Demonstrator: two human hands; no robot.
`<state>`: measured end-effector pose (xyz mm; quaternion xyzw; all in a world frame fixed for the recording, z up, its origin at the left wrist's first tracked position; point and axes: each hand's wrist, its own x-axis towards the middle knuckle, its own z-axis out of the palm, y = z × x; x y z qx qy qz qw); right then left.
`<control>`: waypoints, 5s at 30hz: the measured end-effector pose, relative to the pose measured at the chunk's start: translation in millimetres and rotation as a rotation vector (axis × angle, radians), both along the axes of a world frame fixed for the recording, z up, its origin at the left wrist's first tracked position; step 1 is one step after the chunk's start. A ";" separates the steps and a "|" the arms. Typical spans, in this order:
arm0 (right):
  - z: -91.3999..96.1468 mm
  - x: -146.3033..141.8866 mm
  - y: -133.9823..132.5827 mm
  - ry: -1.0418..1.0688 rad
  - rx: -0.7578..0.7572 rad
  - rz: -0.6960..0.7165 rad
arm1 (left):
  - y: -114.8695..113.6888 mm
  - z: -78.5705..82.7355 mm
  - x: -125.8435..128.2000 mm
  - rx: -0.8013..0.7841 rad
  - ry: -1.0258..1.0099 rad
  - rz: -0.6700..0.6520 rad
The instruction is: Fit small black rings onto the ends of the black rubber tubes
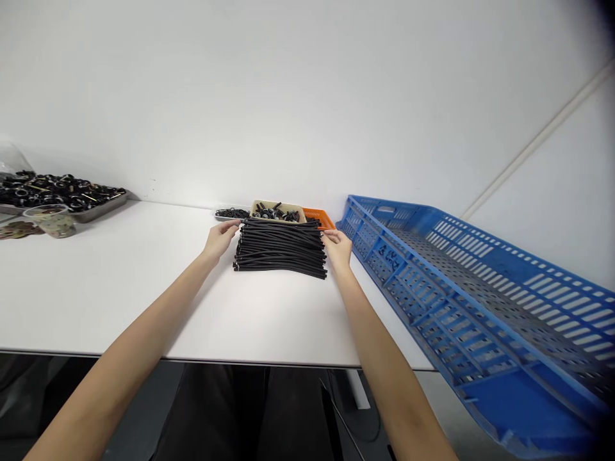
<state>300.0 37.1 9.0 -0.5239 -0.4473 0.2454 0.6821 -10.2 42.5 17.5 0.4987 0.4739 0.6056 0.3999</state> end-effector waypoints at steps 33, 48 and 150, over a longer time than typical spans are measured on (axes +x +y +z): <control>5.6 -21.1 -26.1 -1.161 0.332 0.283 | -33.7 4.9 10.9 0.727 0.977 0.035; 9.4 -30.0 -28.4 -0.828 0.306 0.256 | -30.9 0.7 10.4 0.677 1.094 -0.060; 9.9 -1.5 -18.1 -0.490 0.250 -0.172 | -28.9 -5.3 26.6 0.808 1.237 -0.117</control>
